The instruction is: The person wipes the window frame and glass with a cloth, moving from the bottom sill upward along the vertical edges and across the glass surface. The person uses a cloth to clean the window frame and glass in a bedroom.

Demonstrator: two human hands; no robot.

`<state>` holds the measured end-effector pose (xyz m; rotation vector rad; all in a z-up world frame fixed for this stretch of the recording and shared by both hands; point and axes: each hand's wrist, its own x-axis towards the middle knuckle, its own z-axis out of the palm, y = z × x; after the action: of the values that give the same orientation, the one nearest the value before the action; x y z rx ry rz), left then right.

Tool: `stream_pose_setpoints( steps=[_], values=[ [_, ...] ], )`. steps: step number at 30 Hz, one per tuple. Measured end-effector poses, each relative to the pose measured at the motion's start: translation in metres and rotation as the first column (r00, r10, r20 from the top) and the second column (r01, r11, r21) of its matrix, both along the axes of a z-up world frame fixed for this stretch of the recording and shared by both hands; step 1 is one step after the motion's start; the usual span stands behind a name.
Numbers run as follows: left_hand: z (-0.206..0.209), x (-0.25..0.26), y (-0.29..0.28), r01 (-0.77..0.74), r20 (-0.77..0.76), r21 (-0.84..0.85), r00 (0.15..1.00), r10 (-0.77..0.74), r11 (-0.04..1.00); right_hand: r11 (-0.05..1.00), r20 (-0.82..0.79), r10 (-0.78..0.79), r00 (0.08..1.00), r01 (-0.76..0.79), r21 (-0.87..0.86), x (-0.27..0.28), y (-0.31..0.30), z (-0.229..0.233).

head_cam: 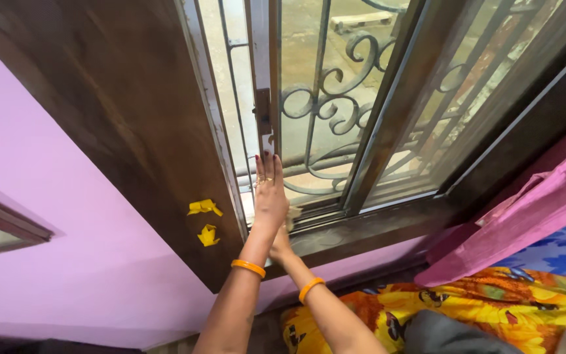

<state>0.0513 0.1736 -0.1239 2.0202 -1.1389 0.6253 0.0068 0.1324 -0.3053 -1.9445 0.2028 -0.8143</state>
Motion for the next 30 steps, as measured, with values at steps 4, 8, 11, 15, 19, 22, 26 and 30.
stream_pose_setpoints(
  steps=[4, 8, 11, 15, 19, 22, 26, 30],
  values=[
    [-0.003, 0.003, 0.008, 0.045, -0.007, -0.036, 0.999, -0.045, 0.998, 0.993, 0.199, 0.117, 0.973, -0.119, -0.001, -0.003, -0.016, 0.02],
    [-0.009, -0.002, 0.009, 0.066, -0.068, -0.185, 0.994, -0.08, 0.981, 0.928, 0.104, -0.335, 0.936, 0.347, -0.133, -0.029, -0.07, 0.09],
    [-0.02, -0.011, 0.002, 0.051, -0.13, -0.268, 0.988, -0.088, 0.962, 0.875, 0.353, -0.296, 0.888, 0.4, -0.272, -0.036, -0.095, 0.217],
    [-0.037, -0.017, -0.006, 0.025, -0.214, -0.316, 0.972, -0.098, 0.948, 0.764, 0.484, -0.16, 0.86, 0.418, -0.492, -0.028, -0.094, 0.362],
    [-0.052, -0.011, -0.007, 0.051, -0.158, -0.347, 0.981, -0.112, 0.936, 0.501, 0.556, -0.231, 0.799, 0.587, -0.636, 0.019, -0.087, 0.382],
    [-0.068, -0.007, -0.002, 0.064, -0.156, -0.32, 0.98, -0.119, 0.945, 0.478, 0.578, -0.228, 0.784, 0.607, -0.635, 0.038, -0.091, 0.308],
    [-0.092, -0.001, 0.0, 0.06, -0.156, -0.29, 0.982, -0.109, 0.955, 0.5, 0.47, -0.254, 0.845, 0.531, -0.684, 0.032, -0.1, 0.165],
    [-0.101, -0.004, 0.005, 0.082, -0.184, -0.309, 0.972, -0.144, 0.948, 0.545, 0.258, -0.265, 0.929, 0.365, -0.755, 0.01, -0.103, 0.042]
  ],
)
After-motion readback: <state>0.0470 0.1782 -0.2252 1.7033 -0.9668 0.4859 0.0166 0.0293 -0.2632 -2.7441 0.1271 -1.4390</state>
